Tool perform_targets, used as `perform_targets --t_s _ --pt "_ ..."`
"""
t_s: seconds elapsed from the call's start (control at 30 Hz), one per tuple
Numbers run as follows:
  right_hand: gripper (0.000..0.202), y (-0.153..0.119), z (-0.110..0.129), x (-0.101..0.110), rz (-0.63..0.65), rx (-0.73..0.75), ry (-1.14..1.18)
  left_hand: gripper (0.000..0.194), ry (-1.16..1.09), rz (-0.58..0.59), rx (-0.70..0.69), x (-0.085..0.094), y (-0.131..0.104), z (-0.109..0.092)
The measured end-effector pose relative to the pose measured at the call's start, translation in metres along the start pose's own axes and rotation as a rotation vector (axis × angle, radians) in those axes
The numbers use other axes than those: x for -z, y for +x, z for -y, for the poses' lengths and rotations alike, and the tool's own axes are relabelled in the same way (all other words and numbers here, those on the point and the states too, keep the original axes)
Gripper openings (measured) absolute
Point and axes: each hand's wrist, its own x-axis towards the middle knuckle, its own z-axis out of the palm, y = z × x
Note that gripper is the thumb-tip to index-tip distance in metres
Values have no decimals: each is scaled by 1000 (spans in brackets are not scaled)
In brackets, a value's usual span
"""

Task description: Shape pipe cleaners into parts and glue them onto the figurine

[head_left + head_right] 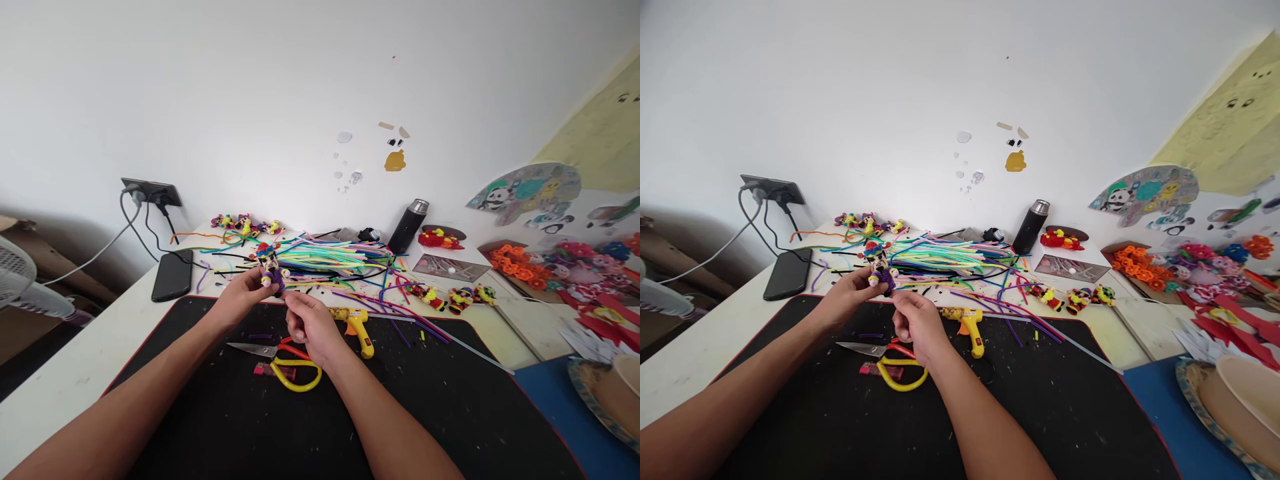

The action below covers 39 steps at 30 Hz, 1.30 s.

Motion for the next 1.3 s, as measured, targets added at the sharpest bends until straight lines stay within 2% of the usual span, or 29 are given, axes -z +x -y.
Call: perform_targets --t_s 1.3 --pt "45 0 0 0 -3 -10 4 36 32 2 -3 1 1 2"
